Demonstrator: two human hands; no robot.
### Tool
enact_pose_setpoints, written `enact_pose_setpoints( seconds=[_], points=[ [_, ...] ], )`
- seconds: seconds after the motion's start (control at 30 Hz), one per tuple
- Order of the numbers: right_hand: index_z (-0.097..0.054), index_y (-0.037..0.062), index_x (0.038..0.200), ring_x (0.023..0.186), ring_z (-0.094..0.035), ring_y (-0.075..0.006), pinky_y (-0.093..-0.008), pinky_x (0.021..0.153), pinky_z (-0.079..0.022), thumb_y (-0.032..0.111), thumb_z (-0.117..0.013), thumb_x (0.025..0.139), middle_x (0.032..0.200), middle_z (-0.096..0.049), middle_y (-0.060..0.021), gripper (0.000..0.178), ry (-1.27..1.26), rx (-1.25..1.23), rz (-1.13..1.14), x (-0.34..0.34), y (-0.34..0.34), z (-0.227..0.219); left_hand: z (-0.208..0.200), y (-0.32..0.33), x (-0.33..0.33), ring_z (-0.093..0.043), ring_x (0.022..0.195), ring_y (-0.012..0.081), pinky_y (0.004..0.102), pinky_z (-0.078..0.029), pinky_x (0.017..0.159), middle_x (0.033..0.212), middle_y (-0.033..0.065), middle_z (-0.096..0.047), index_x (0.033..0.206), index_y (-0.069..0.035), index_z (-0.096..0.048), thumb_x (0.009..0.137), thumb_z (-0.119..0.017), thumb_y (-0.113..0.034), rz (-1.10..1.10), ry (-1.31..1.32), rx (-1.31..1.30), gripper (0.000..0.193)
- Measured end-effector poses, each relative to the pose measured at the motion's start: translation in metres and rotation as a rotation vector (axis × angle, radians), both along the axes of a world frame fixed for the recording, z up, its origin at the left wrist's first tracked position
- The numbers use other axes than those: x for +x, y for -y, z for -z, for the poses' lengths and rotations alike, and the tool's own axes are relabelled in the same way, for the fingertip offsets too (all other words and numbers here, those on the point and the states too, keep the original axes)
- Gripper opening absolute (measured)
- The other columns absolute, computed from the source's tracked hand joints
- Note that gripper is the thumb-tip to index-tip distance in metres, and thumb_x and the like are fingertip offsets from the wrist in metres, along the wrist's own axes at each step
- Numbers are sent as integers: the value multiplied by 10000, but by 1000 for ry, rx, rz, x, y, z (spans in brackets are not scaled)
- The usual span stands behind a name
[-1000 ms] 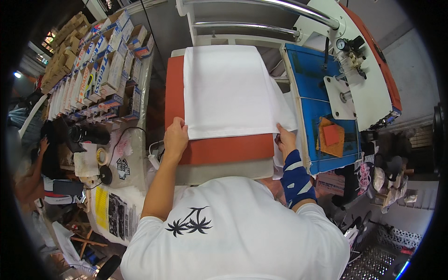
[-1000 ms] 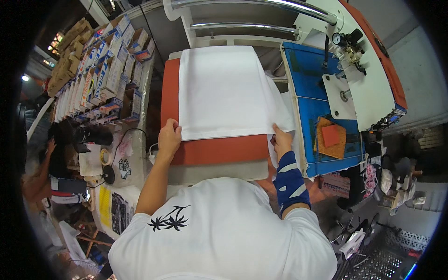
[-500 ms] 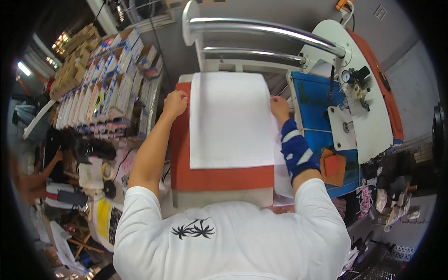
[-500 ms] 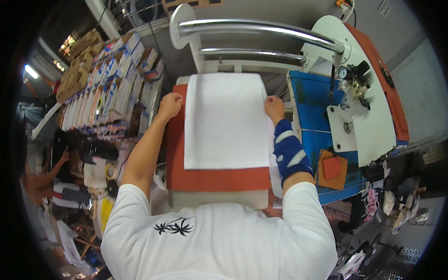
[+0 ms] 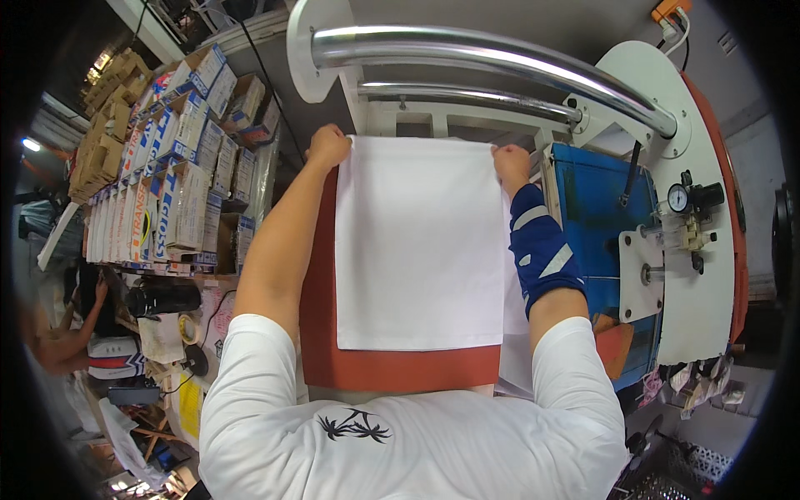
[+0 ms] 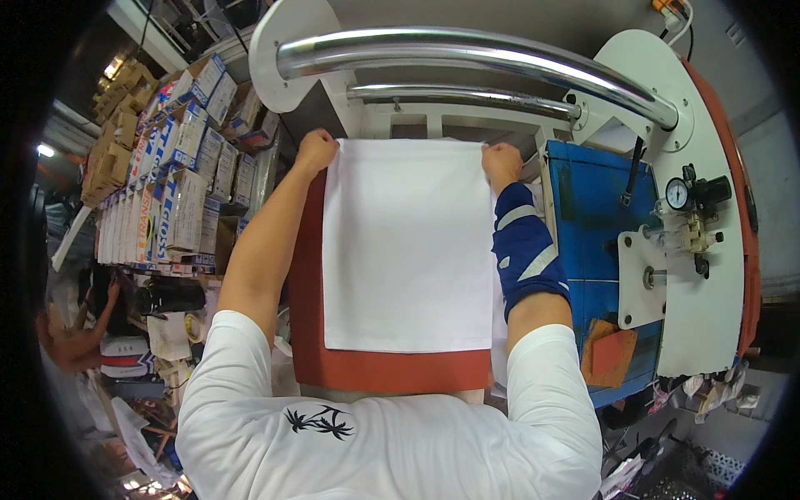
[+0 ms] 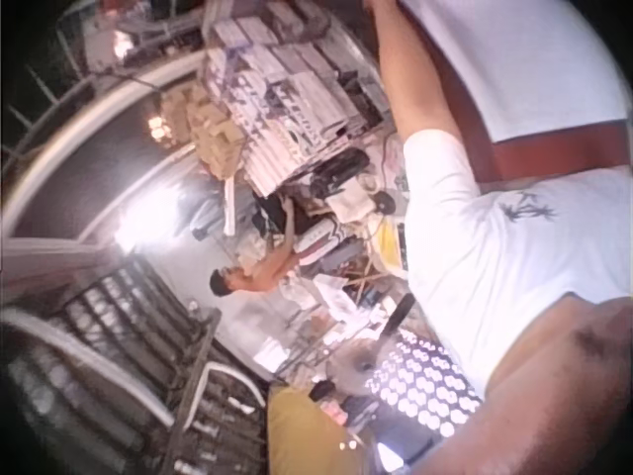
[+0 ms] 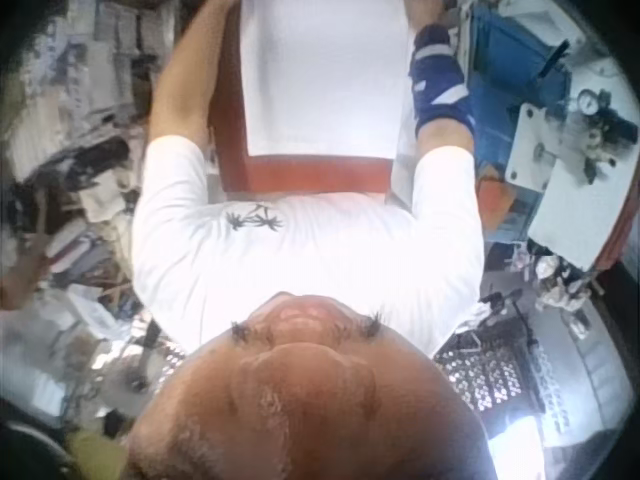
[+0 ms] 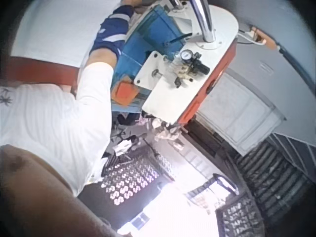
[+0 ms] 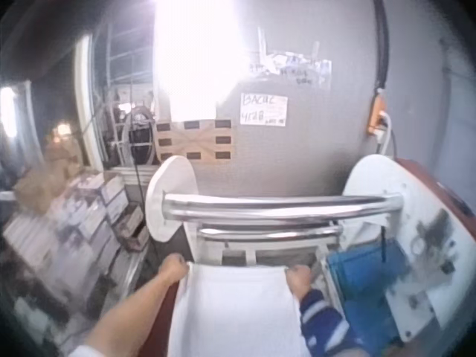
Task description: The person places white t-shirts onto a heat press machine, aligns them, and operates the press to apply a Batman logo. They then remove the shirts, inspect the printed logos, and repeat the process with additional shirts.
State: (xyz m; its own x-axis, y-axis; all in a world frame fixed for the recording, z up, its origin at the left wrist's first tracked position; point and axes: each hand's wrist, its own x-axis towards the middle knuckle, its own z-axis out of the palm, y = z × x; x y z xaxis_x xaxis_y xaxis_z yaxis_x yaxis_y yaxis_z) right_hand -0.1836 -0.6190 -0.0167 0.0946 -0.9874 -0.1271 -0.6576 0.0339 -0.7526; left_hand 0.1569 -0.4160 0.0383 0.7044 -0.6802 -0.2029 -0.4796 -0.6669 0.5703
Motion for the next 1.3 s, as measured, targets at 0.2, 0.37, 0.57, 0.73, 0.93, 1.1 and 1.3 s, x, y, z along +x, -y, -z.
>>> enact_pose_setpoints(
  seconds=[0.2,0.37,0.57,0.73,0.93,1.1,1.3],
  points=[
    [-724,35,834,812,-702,-351,-422,758,-530,318,-730,865,820,-732,-169,285,-28,-153,123,-12,-7,-22,7,13,-14,-666,969,342,502,-419,958,957,139,-702,947,-105,-648,830,-653,-153,-48,99,-240,127],
    [-682,21,1087,1036,-657,-368,-438,923,-498,319,-670,923,1116,-696,-208,341,-210,-576,-120,-1,-22,-25,17,-8,-20,-562,1212,291,575,-371,1038,1143,97,-687,1172,-211,-706,916,-617,-195,347,581,-126,271],
    [-615,25,1298,1186,-610,-348,-404,1057,-440,324,-628,963,1265,-645,-211,449,-110,-539,-322,-31,-51,-18,-4,-22,-23,-584,1195,352,522,-413,1039,1222,145,-676,1278,-115,-650,976,-562,-246,273,462,-314,340],
    [-656,6,787,525,-582,-203,-362,534,-460,408,-631,960,607,-623,-66,439,-2,-247,-121,-130,-193,-46,-36,-175,-85,-667,977,397,453,-521,861,1034,214,-706,1071,-10,-697,945,-590,-234,128,121,-422,278],
    [-654,82,852,688,-605,-228,-373,685,-494,628,-460,990,786,-662,-62,596,220,830,173,-233,-324,8,-34,-311,-194,-702,829,381,454,-538,763,850,190,-723,936,-23,-726,886,-653,-232,-6,-67,-54,227],
    [-620,59,1157,1070,-605,-288,-405,979,-483,165,-672,954,1089,-653,-126,234,1106,640,411,-225,-319,1,-27,-319,-211,-703,847,375,459,-540,772,861,185,-727,897,-24,-718,880,-638,-220,-25,16,-56,212],
    [-613,65,1104,1007,-618,-243,-401,932,-499,131,-675,939,1086,-643,-79,188,1178,530,459,-219,-309,-13,-29,-314,-211,-700,884,382,470,-540,795,891,188,-732,873,-36,-722,850,-632,-198,-39,35,-45,187]
  ],
)
